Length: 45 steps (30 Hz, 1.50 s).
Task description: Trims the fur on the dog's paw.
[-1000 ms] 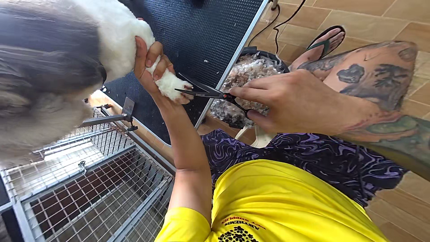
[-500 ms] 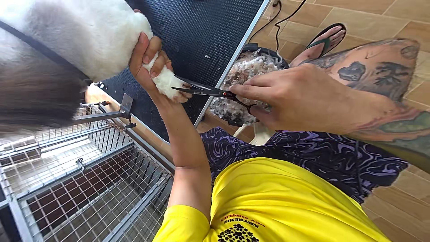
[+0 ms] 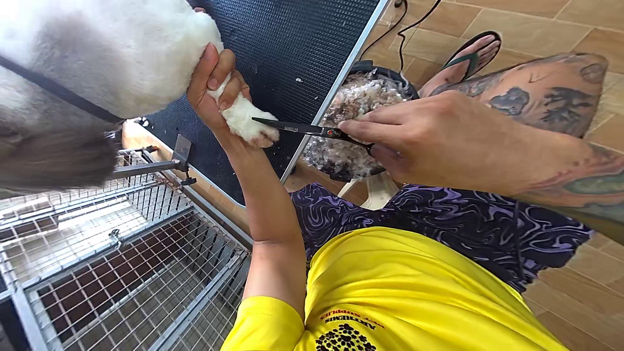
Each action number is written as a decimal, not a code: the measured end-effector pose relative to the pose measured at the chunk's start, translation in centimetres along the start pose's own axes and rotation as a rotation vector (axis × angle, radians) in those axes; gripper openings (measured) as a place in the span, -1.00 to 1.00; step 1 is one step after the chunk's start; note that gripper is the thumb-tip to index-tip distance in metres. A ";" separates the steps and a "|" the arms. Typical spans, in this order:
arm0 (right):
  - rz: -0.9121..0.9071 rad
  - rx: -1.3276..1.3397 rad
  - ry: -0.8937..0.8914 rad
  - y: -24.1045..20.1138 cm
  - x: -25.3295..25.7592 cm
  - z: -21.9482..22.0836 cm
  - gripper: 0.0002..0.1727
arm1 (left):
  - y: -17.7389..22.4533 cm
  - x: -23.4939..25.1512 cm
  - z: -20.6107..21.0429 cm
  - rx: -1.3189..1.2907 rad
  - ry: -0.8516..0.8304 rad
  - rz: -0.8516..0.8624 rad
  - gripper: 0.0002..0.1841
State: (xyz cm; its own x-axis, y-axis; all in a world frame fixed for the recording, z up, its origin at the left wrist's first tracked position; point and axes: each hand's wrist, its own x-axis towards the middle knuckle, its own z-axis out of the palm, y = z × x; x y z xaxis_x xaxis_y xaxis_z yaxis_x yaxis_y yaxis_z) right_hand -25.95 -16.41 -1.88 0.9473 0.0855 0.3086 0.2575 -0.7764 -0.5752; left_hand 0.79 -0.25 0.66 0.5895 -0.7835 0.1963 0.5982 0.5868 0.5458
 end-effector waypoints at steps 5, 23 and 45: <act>0.015 0.000 0.009 0.0 -0.2 0.2 -0.48 | -0.1 -0.1 0.0 0.018 0.004 0.021 -0.81; -0.008 -0.026 0.025 -0.5 -0.3 0.6 -0.57 | 0.4 -0.3 -0.2 0.006 -0.009 0.017 -0.85; 0.680 1.370 0.097 -3.1 -0.9 5.7 -0.55 | 1.3 0.2 -1.4 -0.025 -0.168 -0.105 -0.56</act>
State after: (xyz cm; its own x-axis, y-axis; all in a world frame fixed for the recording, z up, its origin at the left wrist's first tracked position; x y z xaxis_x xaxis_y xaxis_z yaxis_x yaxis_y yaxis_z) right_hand -26.48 -10.51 -4.70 0.9530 -0.1187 -0.2788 -0.1828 0.5084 -0.8415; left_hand 2.47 0.67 0.24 0.4256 -0.8626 0.2737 0.6660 0.5033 0.5506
